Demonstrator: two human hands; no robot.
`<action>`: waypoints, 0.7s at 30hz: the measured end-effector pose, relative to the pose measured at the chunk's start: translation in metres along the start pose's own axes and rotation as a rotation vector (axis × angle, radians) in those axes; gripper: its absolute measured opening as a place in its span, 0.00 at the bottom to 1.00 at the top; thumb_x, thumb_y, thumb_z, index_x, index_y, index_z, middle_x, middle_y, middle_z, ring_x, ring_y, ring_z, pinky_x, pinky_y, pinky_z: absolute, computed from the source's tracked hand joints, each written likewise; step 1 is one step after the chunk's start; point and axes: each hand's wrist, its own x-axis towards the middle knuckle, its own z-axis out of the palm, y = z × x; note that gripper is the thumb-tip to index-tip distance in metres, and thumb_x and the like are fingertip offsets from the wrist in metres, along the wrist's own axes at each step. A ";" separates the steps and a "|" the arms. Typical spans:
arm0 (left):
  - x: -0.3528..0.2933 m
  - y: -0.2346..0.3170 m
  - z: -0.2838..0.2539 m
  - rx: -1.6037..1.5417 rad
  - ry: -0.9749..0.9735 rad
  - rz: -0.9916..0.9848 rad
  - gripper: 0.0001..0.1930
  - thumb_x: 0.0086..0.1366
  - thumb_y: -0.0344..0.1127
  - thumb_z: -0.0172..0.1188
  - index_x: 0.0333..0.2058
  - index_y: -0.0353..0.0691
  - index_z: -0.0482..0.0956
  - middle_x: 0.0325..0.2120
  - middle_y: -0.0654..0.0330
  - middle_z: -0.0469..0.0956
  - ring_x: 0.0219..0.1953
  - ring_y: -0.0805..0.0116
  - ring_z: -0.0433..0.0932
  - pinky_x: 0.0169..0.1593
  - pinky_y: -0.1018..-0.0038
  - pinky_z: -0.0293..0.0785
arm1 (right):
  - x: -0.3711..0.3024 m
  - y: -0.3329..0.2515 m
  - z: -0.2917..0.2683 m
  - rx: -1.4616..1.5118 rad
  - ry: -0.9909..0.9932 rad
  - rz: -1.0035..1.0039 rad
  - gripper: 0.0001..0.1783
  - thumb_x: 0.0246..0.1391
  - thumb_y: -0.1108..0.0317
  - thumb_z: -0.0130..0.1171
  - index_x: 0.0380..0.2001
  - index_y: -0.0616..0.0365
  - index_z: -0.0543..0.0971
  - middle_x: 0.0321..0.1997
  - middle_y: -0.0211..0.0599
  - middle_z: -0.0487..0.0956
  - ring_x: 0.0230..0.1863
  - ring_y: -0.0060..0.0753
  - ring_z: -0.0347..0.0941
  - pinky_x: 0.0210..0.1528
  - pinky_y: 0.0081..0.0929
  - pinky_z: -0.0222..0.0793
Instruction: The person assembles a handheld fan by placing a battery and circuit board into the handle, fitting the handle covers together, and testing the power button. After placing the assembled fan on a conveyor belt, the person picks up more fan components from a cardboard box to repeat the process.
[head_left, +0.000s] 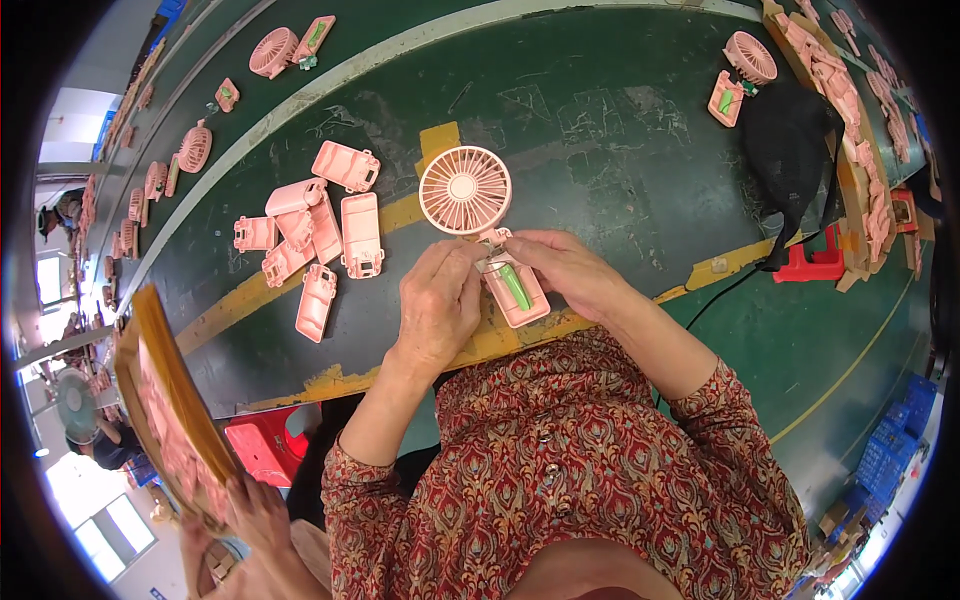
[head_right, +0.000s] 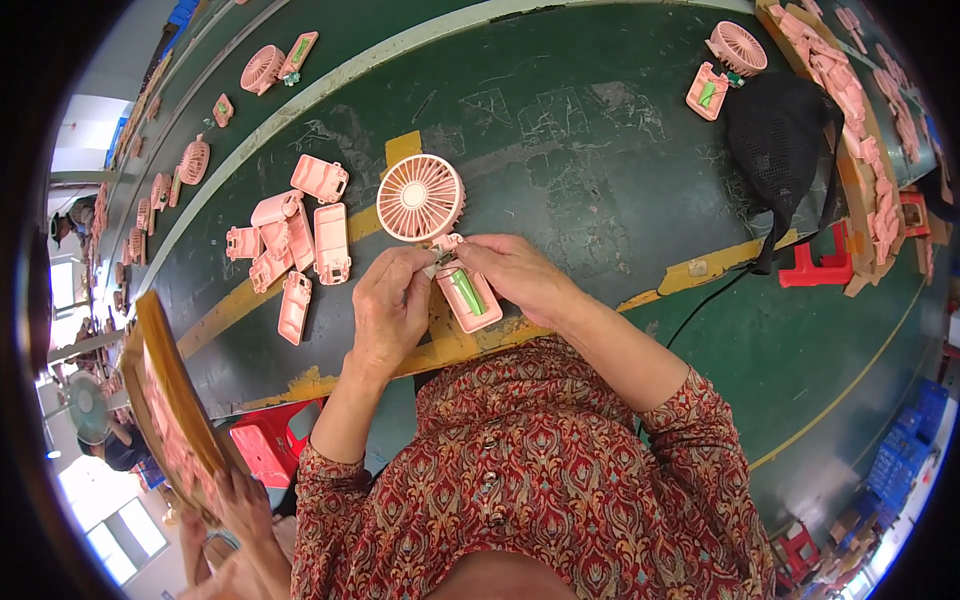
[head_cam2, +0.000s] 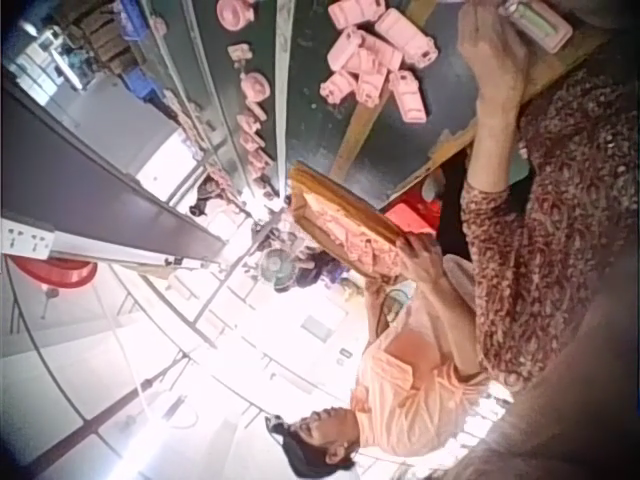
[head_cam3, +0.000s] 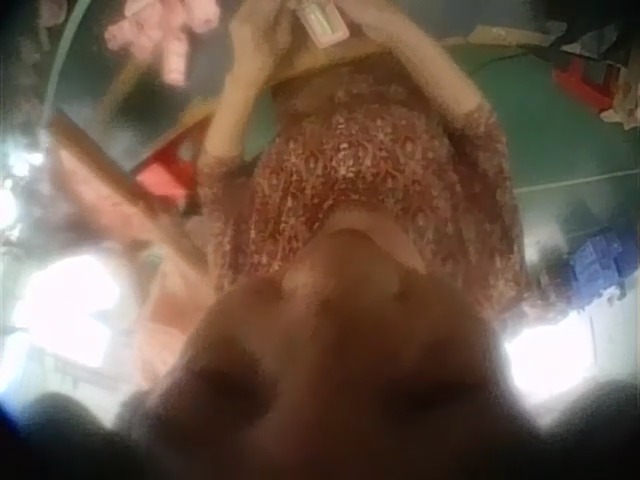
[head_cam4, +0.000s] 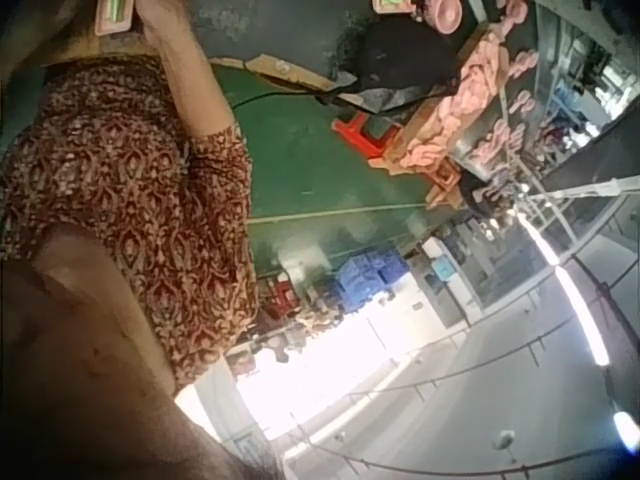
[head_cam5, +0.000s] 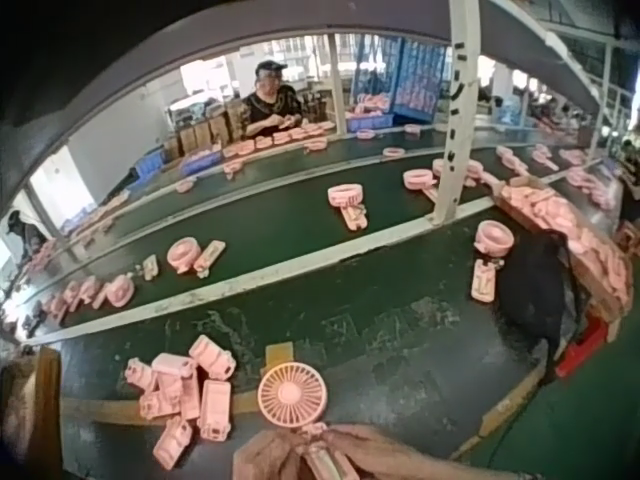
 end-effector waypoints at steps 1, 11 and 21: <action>0.000 0.000 0.000 -0.008 0.003 -0.003 0.07 0.52 0.18 0.57 0.31 0.33 0.75 0.28 0.52 0.76 0.31 0.56 0.77 0.34 0.69 0.73 | 0.000 0.000 0.000 0.001 -0.001 0.000 0.17 0.63 0.64 0.44 0.46 0.66 0.73 0.39 0.33 0.77 0.38 0.18 0.72 0.40 0.20 0.70; 0.000 0.001 -0.001 -0.019 -0.002 -0.007 0.08 0.50 0.18 0.56 0.31 0.33 0.75 0.29 0.52 0.76 0.31 0.53 0.76 0.34 0.65 0.73 | -0.001 0.002 0.001 -0.013 0.015 -0.004 0.17 0.64 0.63 0.42 0.47 0.64 0.72 0.39 0.32 0.76 0.38 0.18 0.72 0.38 0.20 0.71; 0.001 0.001 -0.001 -0.031 -0.014 -0.021 0.08 0.51 0.18 0.57 0.32 0.33 0.76 0.29 0.51 0.76 0.32 0.55 0.77 0.35 0.69 0.73 | -0.001 0.002 0.002 -0.037 -0.008 -0.026 0.18 0.65 0.62 0.41 0.47 0.65 0.71 0.39 0.32 0.76 0.38 0.18 0.72 0.39 0.20 0.70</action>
